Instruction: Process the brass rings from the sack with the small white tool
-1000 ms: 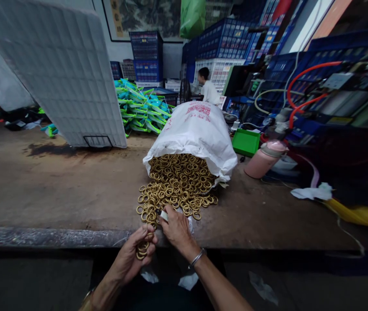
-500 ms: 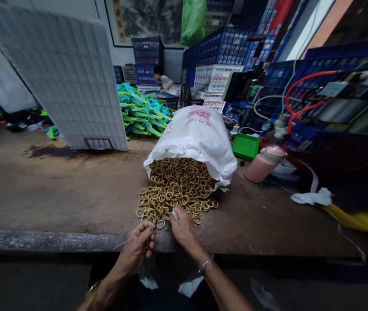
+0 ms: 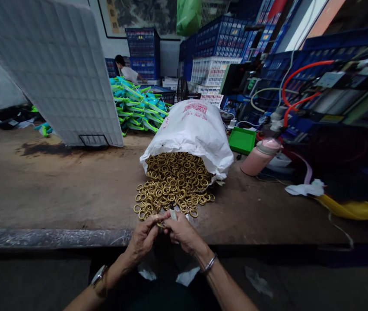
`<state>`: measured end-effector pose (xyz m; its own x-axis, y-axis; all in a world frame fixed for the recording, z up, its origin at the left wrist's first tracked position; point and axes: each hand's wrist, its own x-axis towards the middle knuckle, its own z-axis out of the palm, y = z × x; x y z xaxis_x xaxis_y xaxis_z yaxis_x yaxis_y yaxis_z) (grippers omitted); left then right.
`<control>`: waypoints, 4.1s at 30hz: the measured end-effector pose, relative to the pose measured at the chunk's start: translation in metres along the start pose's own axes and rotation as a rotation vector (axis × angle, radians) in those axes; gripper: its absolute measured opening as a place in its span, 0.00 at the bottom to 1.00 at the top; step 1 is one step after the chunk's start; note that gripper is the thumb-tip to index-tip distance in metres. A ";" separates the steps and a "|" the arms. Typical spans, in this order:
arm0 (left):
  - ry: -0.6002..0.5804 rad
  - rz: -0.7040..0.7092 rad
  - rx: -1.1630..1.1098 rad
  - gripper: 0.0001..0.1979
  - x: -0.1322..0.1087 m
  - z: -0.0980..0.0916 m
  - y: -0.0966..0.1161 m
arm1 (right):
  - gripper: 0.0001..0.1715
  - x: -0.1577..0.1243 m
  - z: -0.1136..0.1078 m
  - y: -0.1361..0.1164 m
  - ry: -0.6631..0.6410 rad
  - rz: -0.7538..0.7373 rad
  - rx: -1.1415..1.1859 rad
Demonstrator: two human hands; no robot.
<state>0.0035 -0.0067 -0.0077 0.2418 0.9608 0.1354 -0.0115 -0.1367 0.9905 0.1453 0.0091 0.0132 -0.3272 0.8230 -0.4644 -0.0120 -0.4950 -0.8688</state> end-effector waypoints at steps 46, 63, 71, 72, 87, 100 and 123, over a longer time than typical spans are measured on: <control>0.067 -0.357 -0.371 0.17 -0.011 0.004 0.008 | 0.12 -0.007 0.011 0.014 0.236 -0.474 -1.075; 0.075 -0.524 -0.677 0.14 -0.035 -0.009 0.016 | 0.09 0.015 -0.002 0.022 0.433 -0.332 -1.314; 0.146 -0.537 -0.786 0.08 -0.040 -0.021 0.012 | 0.05 0.022 0.018 0.020 0.439 -0.345 -1.295; 0.143 -0.549 -0.820 0.08 -0.041 -0.021 0.011 | 0.06 0.023 0.018 0.020 0.438 -0.343 -1.297; 0.363 -0.632 -0.775 0.17 -0.037 -0.003 0.005 | 0.03 0.008 0.013 0.025 0.365 -0.602 -0.834; 0.292 -0.322 -0.236 0.16 -0.029 0.003 0.022 | 0.12 -0.008 0.027 0.012 0.167 -0.493 -0.503; 0.165 -0.535 -0.327 0.16 -0.024 0.013 0.007 | 0.07 -0.005 -0.001 0.027 0.211 -0.427 -0.879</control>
<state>0.0105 -0.0336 -0.0041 0.1446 0.9039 -0.4025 -0.2323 0.4264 0.8742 0.1473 -0.0083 -0.0075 -0.2830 0.9586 -0.0303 0.6419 0.1658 -0.7486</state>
